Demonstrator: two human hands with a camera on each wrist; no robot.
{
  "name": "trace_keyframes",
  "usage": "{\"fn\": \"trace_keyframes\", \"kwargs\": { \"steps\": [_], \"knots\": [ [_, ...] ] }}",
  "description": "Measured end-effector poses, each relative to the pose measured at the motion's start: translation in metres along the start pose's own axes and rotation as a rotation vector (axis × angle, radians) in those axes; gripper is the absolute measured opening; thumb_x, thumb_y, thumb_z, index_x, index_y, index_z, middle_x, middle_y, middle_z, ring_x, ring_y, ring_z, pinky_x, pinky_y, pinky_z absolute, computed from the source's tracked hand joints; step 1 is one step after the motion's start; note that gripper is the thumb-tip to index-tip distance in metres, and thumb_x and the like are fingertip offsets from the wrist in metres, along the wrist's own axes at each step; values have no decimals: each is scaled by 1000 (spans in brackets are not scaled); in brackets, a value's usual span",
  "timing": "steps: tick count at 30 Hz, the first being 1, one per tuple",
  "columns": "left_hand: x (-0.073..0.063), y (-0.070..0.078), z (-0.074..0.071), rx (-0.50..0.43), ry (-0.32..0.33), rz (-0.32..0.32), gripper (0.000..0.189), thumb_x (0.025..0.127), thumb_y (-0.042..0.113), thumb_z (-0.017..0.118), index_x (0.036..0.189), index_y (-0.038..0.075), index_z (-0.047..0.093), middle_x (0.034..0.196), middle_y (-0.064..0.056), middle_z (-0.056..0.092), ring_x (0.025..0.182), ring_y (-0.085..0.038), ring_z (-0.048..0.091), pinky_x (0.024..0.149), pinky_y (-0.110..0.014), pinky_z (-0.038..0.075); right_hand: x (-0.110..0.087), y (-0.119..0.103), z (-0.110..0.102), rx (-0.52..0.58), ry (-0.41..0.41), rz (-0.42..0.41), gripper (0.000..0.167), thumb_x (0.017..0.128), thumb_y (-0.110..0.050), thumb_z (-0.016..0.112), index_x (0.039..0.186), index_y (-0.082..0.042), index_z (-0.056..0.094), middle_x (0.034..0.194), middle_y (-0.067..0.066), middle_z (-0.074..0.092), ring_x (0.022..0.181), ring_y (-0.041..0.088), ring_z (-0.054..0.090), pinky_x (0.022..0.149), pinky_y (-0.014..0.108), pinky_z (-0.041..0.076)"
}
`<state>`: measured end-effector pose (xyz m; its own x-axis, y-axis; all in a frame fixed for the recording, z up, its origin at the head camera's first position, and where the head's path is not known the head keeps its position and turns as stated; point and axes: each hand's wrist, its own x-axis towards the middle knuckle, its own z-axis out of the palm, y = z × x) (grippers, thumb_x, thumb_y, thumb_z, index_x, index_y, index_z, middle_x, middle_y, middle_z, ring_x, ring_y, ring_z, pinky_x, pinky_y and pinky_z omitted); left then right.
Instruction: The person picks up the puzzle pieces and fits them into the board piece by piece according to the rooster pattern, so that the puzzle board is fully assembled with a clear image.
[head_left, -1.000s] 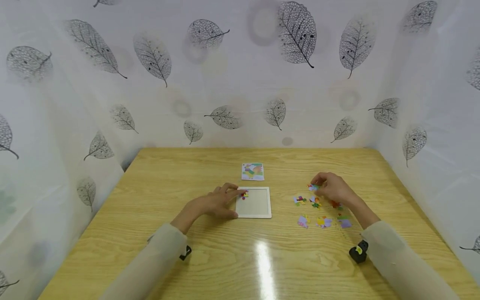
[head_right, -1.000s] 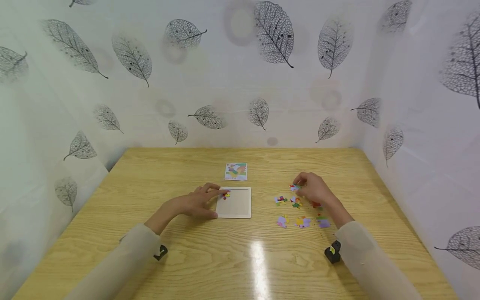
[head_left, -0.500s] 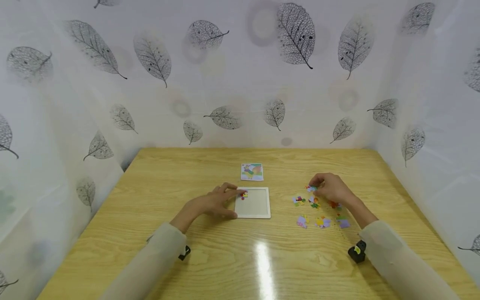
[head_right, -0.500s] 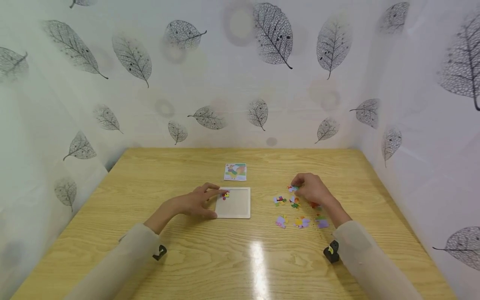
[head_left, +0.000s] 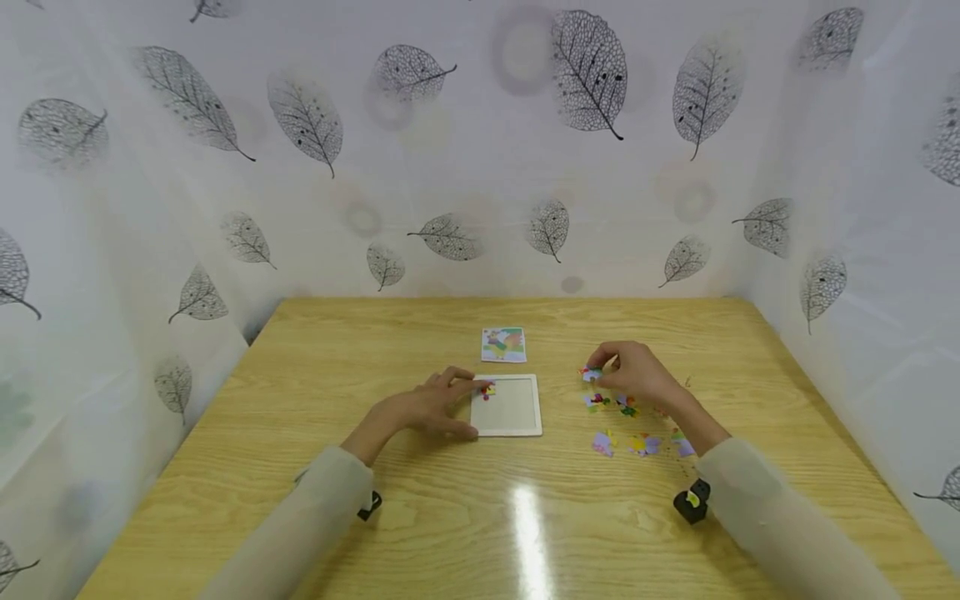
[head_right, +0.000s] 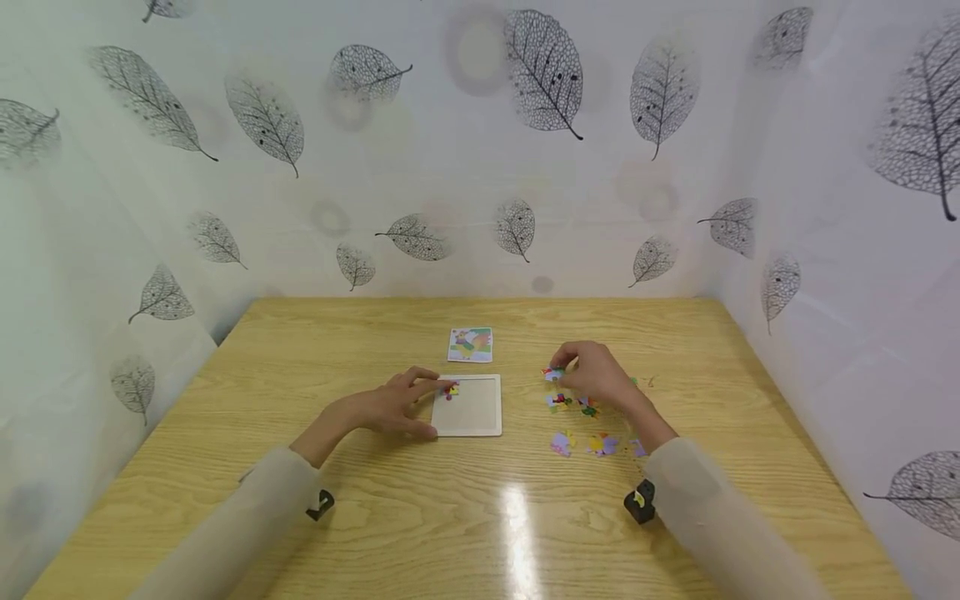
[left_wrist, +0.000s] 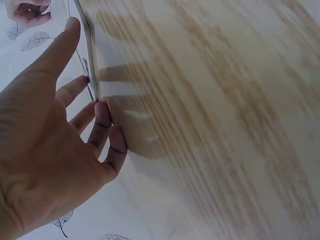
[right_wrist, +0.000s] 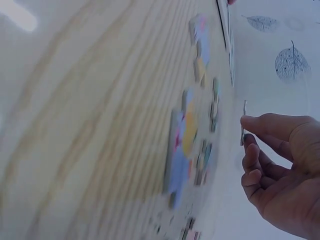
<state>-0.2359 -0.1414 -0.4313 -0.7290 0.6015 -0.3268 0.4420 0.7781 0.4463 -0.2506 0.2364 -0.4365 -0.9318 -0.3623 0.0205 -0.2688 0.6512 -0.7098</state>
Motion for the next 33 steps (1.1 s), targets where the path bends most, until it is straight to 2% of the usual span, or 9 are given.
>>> {"fn": "trace_keyframes", "kwargs": {
  "steps": [8,16,20,28,33],
  "knots": [
    [2,-3,5,-8,23,12,84,97,44,73,165,22,30,165,-13,24,147,-41,30,113,-71,30,18,-23,22,18,-23,-74,14,91,-2,77,104,-6,75,103,11,69,65,17,51,59,31,47],
    [4,-5,6,-1,32,17,84,96,45,73,165,22,31,165,-13,25,146,-41,32,111,-70,33,36,-45,48,45,-79,-122,12,92,0,75,103,-2,75,104,13,71,65,15,51,61,29,47],
    [5,-6,7,2,35,38,84,97,47,71,165,21,29,165,-13,24,147,-42,31,110,-69,33,43,-50,57,25,-70,-133,12,90,2,75,101,-4,76,104,11,71,64,14,50,61,29,47],
    [5,-6,6,3,43,39,86,96,49,72,165,19,30,165,-14,25,147,-43,32,109,-70,34,55,-54,73,0,-76,-162,15,86,5,76,98,-5,78,102,8,73,80,19,54,72,33,49],
    [5,-7,6,3,51,39,86,96,49,72,165,18,30,165,-14,26,146,-43,33,108,-70,36,62,-55,83,-13,-75,-145,17,84,4,77,96,-8,79,101,5,74,87,20,59,77,34,50]
  ]
}}
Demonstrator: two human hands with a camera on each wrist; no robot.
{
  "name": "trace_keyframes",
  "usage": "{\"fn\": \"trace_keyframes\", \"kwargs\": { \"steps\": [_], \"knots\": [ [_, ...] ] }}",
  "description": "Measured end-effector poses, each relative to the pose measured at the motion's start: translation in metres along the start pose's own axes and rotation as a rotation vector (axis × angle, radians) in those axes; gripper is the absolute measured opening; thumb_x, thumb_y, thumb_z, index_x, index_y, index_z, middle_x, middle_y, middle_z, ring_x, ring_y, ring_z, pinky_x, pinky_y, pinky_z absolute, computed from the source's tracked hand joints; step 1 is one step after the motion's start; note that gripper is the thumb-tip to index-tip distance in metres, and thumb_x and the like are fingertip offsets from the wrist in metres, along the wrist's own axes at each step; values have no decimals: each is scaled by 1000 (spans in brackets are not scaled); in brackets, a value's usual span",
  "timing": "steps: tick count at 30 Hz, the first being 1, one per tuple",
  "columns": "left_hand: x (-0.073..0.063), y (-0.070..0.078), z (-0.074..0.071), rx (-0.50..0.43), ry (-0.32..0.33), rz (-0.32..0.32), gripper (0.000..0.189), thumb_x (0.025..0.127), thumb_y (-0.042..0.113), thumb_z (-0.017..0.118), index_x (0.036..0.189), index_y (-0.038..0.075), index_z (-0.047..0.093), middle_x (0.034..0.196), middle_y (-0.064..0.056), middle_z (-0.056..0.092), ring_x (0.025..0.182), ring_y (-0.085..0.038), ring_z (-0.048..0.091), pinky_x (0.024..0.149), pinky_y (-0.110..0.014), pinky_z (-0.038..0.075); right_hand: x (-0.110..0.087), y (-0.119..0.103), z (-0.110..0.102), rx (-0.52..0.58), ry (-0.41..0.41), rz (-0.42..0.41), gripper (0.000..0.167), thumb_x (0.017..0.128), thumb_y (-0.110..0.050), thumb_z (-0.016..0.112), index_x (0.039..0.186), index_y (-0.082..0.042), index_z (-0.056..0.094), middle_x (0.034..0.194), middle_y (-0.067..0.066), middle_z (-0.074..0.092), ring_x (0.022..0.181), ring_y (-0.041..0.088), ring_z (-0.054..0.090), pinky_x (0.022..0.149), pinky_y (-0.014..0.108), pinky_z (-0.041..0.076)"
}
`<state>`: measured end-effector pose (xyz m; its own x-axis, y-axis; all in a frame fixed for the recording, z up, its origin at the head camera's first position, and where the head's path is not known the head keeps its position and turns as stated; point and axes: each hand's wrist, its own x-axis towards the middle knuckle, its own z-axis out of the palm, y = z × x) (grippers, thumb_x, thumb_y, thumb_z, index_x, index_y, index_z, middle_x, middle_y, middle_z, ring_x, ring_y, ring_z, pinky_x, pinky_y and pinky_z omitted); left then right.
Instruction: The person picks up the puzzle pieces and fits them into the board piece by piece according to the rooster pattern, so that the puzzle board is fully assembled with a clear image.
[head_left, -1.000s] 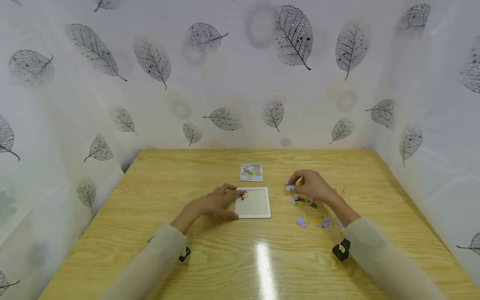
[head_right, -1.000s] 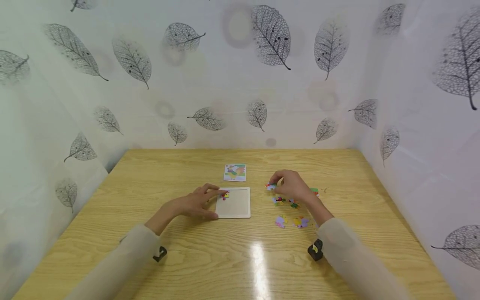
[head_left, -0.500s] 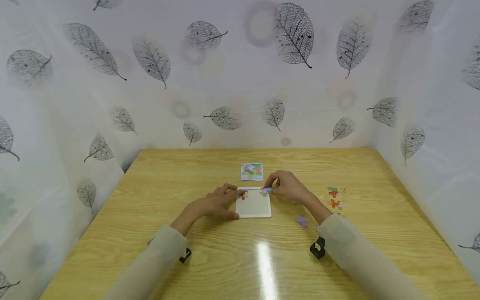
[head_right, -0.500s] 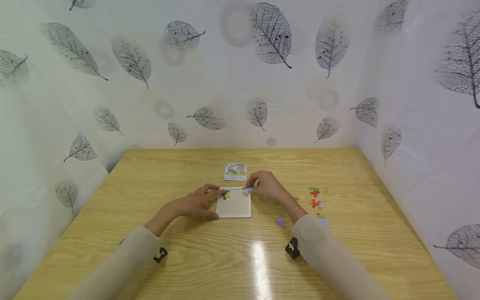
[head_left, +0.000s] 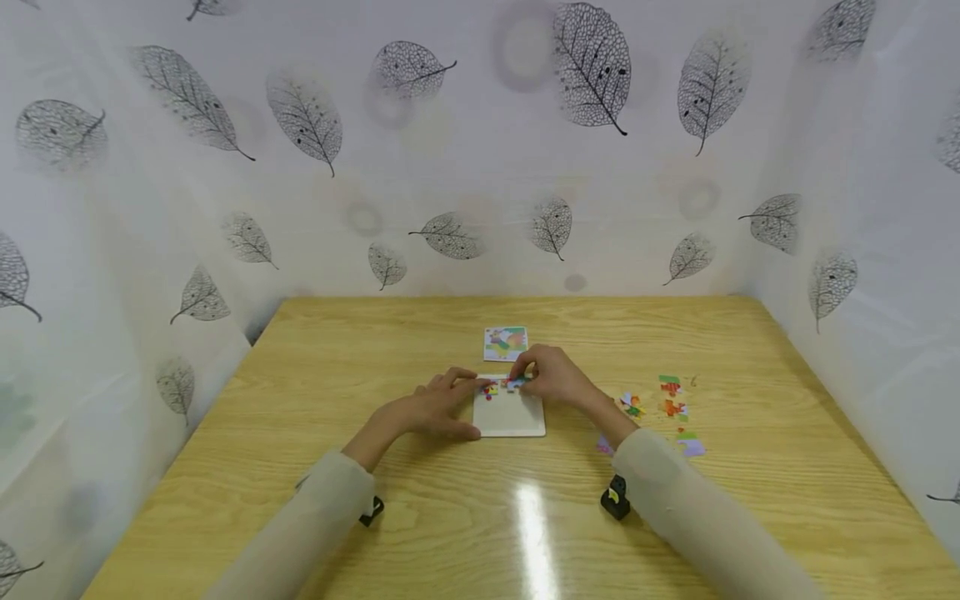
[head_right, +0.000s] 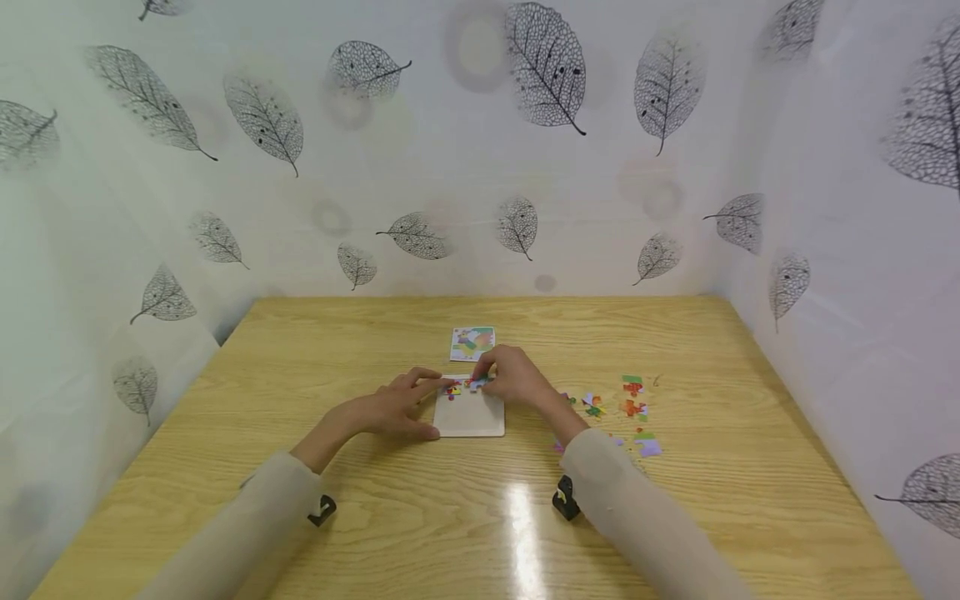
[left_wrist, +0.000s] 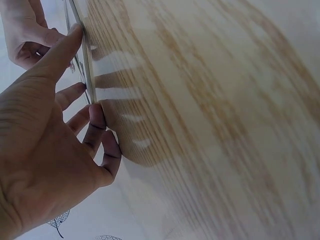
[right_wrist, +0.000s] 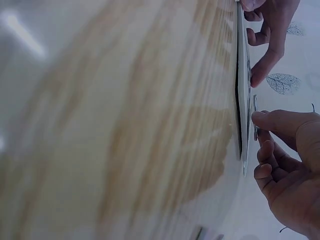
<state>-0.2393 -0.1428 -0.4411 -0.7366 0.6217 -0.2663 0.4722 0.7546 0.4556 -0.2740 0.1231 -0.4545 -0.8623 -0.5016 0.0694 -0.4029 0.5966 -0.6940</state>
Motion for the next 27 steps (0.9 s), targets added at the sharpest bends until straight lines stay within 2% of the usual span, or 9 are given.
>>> {"fn": "trace_keyframes", "kwargs": {
  "steps": [6,9,12,18,27],
  "knots": [
    [0,2,0,-30,-4,-4,86,95,48,74,164,18,32,164,-15,27,145,-42,33,108,-70,35,3,-2,6,0,-27,12,16,86,1,78,96,-10,79,106,2,75,105,24,63,90,44,54],
    [0,3,0,-37,-4,-8,86,95,47,74,164,18,32,164,-14,27,145,-42,33,109,-69,35,3,-3,8,12,-36,18,15,86,0,79,97,-10,79,107,3,75,109,27,64,94,47,54],
    [0,3,0,-31,-1,-10,86,95,47,75,164,18,32,164,-14,27,145,-41,34,108,-69,36,4,-3,9,15,-40,15,14,87,-1,79,98,-10,79,105,2,76,104,24,65,91,44,55],
    [0,2,0,-25,1,-16,86,94,47,75,163,18,32,163,-15,28,143,-41,35,108,-68,37,6,-3,10,20,-49,28,13,86,-3,80,97,-10,79,102,0,75,88,17,59,77,32,51],
    [0,4,-2,-18,-2,-17,85,95,46,75,163,18,33,163,-15,28,144,-41,35,107,-68,38,9,-7,10,18,-60,72,15,85,-2,82,98,-10,79,103,1,74,87,16,60,75,31,51]
  ]
}}
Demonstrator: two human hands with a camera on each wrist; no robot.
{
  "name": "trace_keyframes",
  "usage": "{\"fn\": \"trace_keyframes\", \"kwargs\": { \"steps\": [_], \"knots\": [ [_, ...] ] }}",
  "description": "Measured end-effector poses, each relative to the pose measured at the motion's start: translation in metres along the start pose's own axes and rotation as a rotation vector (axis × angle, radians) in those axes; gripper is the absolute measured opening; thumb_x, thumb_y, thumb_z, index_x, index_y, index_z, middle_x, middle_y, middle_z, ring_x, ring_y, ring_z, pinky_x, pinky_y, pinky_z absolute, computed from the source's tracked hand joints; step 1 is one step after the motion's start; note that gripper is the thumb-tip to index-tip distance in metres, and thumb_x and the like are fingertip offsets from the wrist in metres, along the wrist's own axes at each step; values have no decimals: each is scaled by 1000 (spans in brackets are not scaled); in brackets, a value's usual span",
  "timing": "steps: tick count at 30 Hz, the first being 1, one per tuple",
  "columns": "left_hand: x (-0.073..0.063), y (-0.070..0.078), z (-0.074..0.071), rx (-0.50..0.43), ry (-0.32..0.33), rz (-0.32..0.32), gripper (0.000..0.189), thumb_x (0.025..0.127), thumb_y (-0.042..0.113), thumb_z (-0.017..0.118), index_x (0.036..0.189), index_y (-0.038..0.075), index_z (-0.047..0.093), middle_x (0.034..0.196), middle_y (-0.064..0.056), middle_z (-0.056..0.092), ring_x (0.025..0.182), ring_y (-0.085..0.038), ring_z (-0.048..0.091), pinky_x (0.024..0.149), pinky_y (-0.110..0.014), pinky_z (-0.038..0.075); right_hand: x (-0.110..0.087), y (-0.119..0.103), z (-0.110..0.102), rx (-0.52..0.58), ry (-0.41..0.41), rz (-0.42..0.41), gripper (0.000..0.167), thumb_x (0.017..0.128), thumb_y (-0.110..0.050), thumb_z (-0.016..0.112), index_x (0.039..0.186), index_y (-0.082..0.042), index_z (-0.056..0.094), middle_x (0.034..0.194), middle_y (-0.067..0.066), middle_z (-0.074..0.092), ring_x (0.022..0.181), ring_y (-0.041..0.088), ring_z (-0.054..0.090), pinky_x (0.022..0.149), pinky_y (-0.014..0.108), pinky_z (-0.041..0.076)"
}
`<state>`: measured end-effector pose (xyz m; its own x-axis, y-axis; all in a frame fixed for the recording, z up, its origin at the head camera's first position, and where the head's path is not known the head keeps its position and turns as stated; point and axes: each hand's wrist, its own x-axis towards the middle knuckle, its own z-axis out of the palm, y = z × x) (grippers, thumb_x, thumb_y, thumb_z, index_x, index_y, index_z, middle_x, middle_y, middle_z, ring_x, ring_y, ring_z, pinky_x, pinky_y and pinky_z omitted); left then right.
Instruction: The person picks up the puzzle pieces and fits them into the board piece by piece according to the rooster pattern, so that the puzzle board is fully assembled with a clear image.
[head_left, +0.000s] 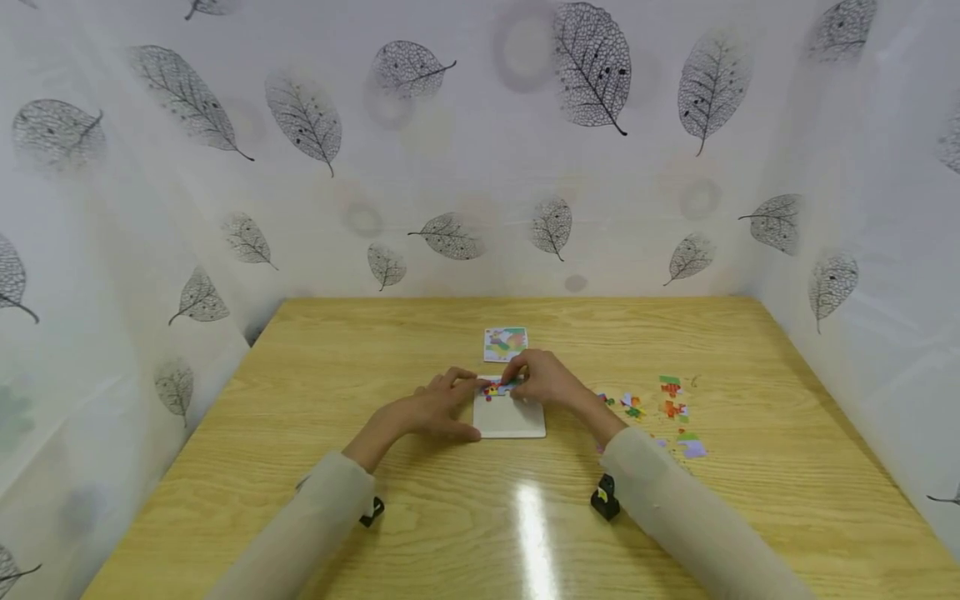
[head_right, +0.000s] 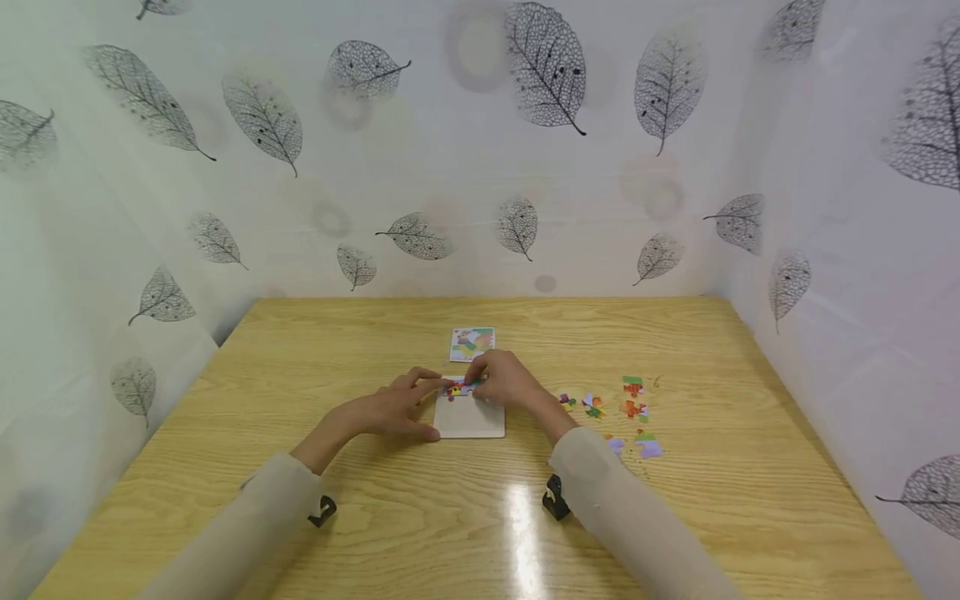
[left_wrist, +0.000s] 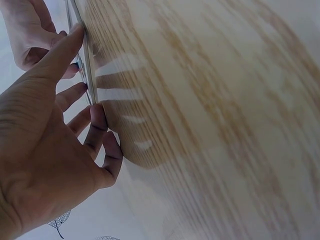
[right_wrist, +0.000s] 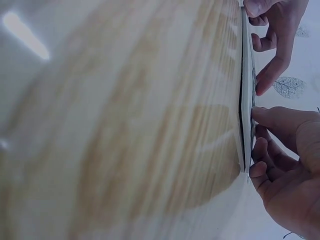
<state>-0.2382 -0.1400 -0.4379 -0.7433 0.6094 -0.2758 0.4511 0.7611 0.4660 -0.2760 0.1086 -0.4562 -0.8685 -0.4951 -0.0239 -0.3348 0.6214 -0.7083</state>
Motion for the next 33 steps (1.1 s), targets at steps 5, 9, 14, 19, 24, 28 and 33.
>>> {"fn": "trace_keyframes", "kwargs": {
  "steps": [5,9,14,19,24,28,33],
  "knots": [
    [-1,1,0,2,4,6,85,94,46,75,163,18,33,163,-14,29,145,-41,35,108,-68,38,0,1,1,18,5,12,15,85,-1,82,97,-9,79,103,2,74,89,18,61,76,32,52],
    [-1,0,1,-3,4,2,85,94,46,75,163,18,33,163,-14,28,146,-41,34,108,-67,37,0,2,2,26,6,10,15,85,0,82,97,-8,79,106,4,72,97,21,61,83,36,53],
    [0,-1,2,-10,5,0,85,94,44,76,163,18,32,163,-15,28,145,-41,34,109,-68,36,-1,0,0,24,-6,3,16,86,0,82,98,-9,78,108,4,69,105,23,61,92,43,53],
    [0,-1,1,-12,7,4,85,94,43,76,163,18,32,162,-15,29,145,-41,34,107,-70,36,-1,-2,-3,7,-20,5,14,86,-2,82,98,-9,78,108,3,71,108,26,62,95,46,53],
    [1,-2,1,-21,2,-1,85,94,46,76,164,23,32,161,-14,29,143,-39,35,107,-69,36,-1,-3,-4,0,-25,2,15,86,-2,82,98,-9,78,109,2,72,112,27,63,99,48,53],
    [2,-1,0,-7,-14,-5,84,95,47,75,164,28,32,162,-14,27,142,-40,35,107,-72,34,-1,-1,-3,-7,-31,-18,13,87,-3,82,97,-9,76,108,2,69,104,24,61,91,42,54],
    [1,0,0,0,-27,-12,82,96,47,74,164,29,33,162,-13,26,141,-39,35,108,-73,32,-1,1,-4,-11,-45,-30,12,88,-3,80,96,-10,75,101,1,68,89,17,58,78,32,51]
  ]
}}
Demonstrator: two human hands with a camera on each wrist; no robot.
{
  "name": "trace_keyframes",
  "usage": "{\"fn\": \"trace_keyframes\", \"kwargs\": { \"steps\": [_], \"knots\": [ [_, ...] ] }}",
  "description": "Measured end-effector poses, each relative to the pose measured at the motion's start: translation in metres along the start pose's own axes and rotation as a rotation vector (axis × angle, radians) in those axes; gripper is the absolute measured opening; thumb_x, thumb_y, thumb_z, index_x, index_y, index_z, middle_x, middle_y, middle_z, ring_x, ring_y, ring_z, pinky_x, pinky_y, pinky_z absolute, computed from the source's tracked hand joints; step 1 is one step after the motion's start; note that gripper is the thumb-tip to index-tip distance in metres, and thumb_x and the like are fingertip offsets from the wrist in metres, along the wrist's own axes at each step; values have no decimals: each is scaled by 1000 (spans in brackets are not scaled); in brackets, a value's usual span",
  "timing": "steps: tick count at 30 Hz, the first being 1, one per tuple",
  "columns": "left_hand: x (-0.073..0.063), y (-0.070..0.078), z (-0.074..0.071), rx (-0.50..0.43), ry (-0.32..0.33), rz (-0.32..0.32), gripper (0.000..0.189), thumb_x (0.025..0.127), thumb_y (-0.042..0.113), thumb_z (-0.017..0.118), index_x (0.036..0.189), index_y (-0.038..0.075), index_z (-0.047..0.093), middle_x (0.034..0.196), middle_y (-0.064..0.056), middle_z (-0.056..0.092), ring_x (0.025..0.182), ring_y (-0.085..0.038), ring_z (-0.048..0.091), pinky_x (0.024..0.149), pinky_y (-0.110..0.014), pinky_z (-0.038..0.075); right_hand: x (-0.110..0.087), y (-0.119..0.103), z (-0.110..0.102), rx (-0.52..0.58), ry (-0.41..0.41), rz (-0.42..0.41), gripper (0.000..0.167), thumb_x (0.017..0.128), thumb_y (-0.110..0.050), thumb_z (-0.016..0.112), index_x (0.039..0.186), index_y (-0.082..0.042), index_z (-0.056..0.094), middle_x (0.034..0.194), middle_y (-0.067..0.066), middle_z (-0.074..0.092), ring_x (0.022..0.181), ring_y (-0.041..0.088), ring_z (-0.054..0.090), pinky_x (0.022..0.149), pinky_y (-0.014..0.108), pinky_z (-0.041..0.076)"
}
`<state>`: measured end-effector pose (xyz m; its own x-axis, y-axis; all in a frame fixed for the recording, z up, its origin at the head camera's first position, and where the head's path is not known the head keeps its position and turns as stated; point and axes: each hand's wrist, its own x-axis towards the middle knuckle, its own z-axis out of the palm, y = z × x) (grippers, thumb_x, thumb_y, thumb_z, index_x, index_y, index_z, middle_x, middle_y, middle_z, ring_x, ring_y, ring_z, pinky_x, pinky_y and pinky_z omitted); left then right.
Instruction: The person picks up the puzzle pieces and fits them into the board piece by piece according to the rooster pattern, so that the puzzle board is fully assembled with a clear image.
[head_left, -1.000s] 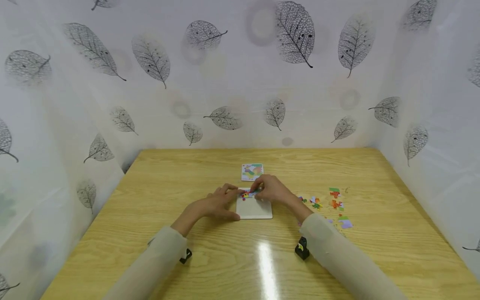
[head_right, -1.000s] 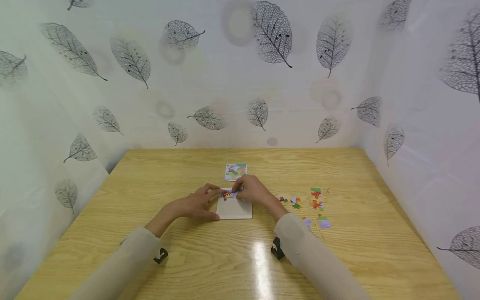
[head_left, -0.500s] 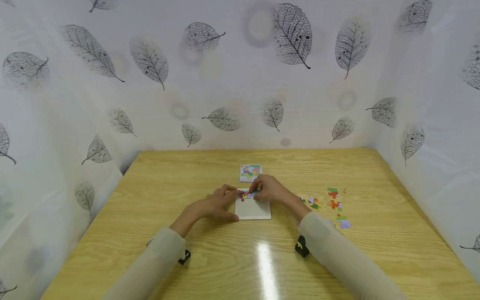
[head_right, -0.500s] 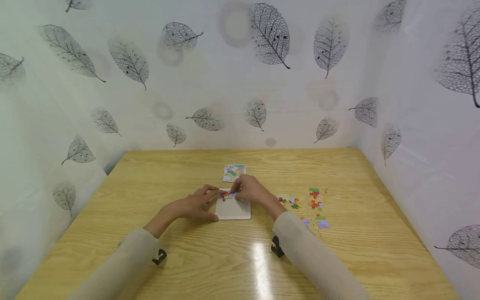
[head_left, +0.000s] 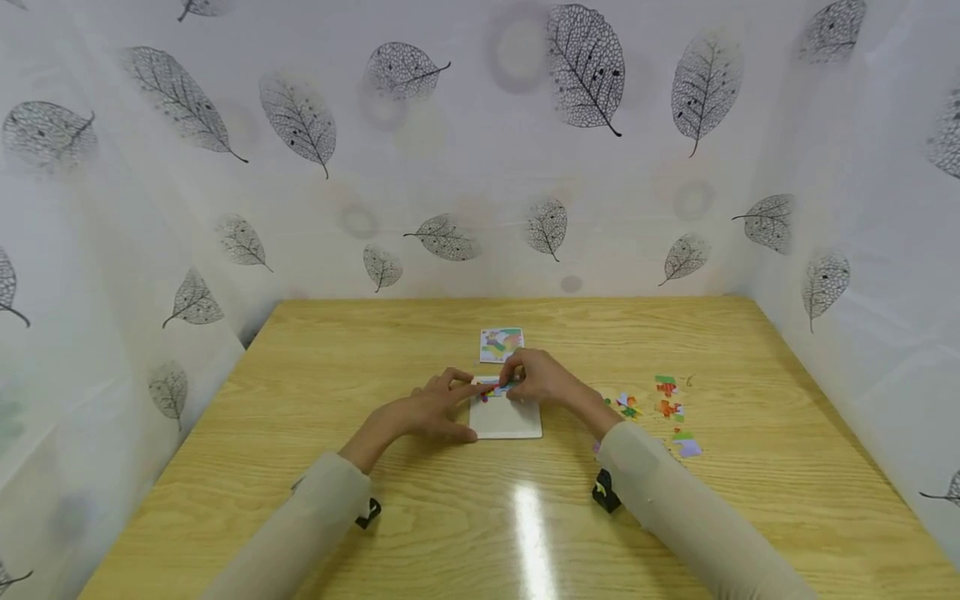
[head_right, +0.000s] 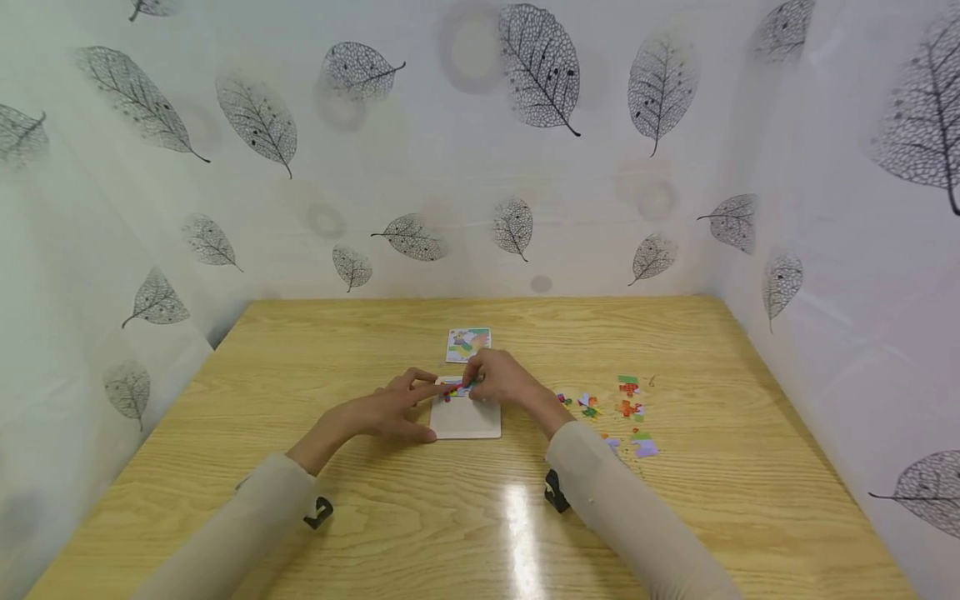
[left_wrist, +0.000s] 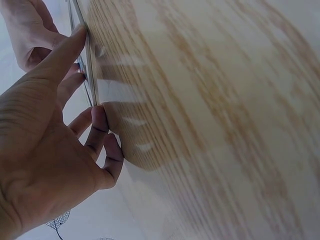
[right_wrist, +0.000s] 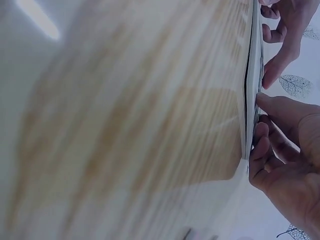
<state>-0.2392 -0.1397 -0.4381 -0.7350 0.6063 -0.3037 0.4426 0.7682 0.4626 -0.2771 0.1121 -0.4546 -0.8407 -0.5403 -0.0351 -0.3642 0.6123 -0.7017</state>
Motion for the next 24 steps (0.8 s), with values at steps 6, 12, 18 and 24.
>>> {"fn": "trace_keyframes", "kwargs": {
  "steps": [6,12,18,24],
  "knots": [
    [1,0,1,-9,4,10,80,96,46,74,163,27,35,162,-13,27,141,-39,35,108,-74,31,0,1,1,-1,-33,-31,14,89,0,77,101,-7,73,96,3,67,87,16,59,80,32,52],
    [2,-2,3,-2,7,10,82,96,44,74,164,25,33,160,-15,28,140,-39,35,108,-71,33,-2,-3,1,-15,-4,1,13,90,-2,79,100,-10,76,101,1,70,93,18,61,85,36,54],
    [1,1,2,10,1,-6,82,96,47,73,164,28,32,162,-13,27,140,-37,36,109,-68,35,-7,-3,-2,25,-12,7,13,92,-7,79,105,-9,76,105,2,72,95,18,63,88,38,55],
    [3,-2,5,19,-6,-34,83,96,47,73,165,32,28,163,-11,25,142,-38,33,112,-72,30,-21,7,-19,147,-92,-36,23,103,-14,66,123,-5,72,121,8,72,108,22,67,96,44,54]
  ]
}}
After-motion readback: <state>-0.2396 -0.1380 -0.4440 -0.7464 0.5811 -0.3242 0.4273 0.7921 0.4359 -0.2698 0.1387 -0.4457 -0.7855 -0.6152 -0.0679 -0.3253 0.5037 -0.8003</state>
